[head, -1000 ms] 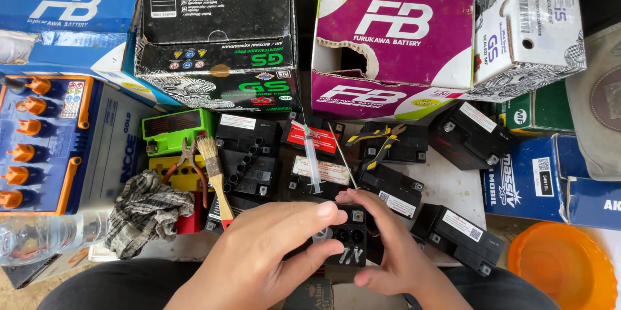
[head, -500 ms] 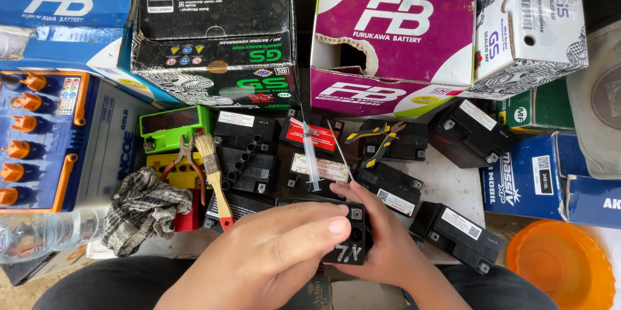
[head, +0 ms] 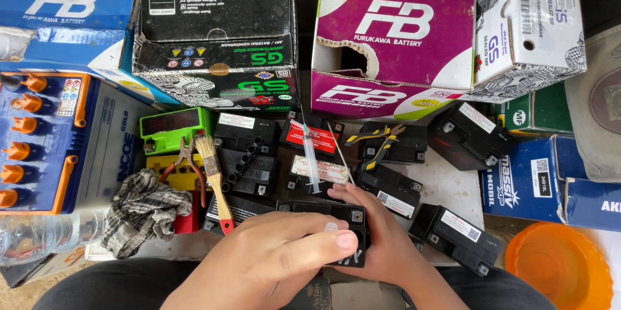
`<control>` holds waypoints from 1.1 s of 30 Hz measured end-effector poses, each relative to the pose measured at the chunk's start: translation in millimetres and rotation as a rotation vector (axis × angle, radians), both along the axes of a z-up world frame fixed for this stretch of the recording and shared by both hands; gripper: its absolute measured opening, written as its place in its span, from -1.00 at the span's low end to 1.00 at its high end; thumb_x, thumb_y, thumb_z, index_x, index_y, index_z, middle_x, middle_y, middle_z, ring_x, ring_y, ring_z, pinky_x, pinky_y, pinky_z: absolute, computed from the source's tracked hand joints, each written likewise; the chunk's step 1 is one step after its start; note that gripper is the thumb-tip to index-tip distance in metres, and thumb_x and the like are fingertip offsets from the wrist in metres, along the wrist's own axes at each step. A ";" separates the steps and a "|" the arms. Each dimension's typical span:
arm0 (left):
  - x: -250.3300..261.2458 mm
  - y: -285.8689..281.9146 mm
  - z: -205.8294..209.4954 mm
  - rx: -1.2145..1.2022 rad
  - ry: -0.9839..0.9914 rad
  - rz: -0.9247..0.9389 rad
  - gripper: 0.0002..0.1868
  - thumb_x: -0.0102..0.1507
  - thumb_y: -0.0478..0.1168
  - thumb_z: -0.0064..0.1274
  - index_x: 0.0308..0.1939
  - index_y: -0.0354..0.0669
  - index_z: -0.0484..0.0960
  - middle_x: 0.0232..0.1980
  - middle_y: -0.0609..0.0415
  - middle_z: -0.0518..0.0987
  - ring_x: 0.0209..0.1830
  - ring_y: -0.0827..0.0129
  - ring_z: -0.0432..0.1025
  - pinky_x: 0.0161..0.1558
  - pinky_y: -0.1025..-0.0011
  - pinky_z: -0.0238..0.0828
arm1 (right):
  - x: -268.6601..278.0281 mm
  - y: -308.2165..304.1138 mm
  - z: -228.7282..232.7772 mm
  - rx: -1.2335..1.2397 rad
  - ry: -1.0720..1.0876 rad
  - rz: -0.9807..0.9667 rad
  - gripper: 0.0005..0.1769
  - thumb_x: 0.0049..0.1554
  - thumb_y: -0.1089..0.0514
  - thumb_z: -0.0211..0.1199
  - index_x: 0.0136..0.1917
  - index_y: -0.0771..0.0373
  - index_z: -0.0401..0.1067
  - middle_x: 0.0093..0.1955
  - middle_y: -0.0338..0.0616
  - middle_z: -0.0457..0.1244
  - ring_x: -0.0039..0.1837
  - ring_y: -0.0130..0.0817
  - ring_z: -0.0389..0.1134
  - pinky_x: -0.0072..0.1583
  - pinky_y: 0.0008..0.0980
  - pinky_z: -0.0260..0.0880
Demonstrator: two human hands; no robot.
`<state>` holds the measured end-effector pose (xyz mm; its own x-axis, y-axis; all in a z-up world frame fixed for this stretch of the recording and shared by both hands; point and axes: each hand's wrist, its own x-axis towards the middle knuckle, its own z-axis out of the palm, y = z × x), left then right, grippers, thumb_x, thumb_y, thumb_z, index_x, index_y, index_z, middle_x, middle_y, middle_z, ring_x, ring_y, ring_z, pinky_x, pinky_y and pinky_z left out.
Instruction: Refilling battery cells with liquid using a syringe in a workshop setting
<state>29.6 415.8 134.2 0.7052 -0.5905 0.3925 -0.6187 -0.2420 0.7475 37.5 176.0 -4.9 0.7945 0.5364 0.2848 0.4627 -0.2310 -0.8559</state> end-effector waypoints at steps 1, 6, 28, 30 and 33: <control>-0.5 -0.2 -1.6 0.000 0.001 -0.002 -0.37 0.47 -0.53 -0.02 0.48 0.08 0.10 0.01 -0.05 0.56 -0.21 0.16 0.38 -0.10 0.32 0.47 | 0.1 0.3 -0.4 0.000 0.001 -0.002 0.16 -0.01 -0.07 0.57 0.58 0.20 -0.12 0.52 0.13 0.20 0.57 0.04 0.24 0.50 -0.02 0.21; -3.2 -1.9 -7.0 0.048 -0.067 0.053 -0.33 0.49 -0.53 0.00 0.51 0.11 0.06 -0.13 0.01 0.44 -0.29 0.15 0.21 -0.18 0.32 0.41 | 2.2 2.1 7.2 0.001 0.024 0.011 0.29 -0.10 -0.16 0.65 0.59 0.20 -0.13 0.51 0.15 0.21 0.54 0.02 0.28 0.47 -0.02 0.27; -4.4 0.6 -8.7 0.109 0.013 0.016 -0.39 0.41 -0.40 0.09 0.43 0.19 0.21 0.27 -0.23 0.61 0.15 -0.03 0.63 -0.02 0.24 0.57 | 1.7 2.3 8.9 0.022 0.023 -0.024 -0.08 0.08 -0.20 0.36 0.50 0.28 0.08 0.40 0.11 0.29 0.41 -0.01 0.37 0.38 -0.06 0.39; -4.5 0.0 -12.8 0.080 -0.032 0.017 -0.36 0.40 -0.44 0.12 0.44 0.17 0.21 0.22 -0.23 0.61 0.07 -0.02 0.63 -0.06 0.25 0.58 | 0.8 1.9 7.6 0.031 0.024 -0.024 -0.08 0.09 -0.21 0.35 0.50 0.30 0.08 0.41 0.13 0.28 0.42 -0.02 0.38 0.38 -0.06 0.40; -5.2 0.4 -17.9 0.089 -0.059 0.014 -0.36 0.41 -0.45 0.10 0.45 0.16 0.21 0.19 -0.21 0.61 0.05 -0.03 0.61 -0.04 0.20 0.57 | 0.8 1.9 8.3 0.022 0.025 -0.025 -0.09 0.10 -0.21 0.33 0.50 0.28 0.07 0.40 0.11 0.29 0.41 -0.01 0.39 0.37 -0.08 0.40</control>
<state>24.4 416.2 116.3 0.6907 -0.6150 0.3804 -0.6572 -0.3143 0.6850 38.4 177.9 3.4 0.8147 0.5101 0.2760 0.4353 -0.2234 -0.8721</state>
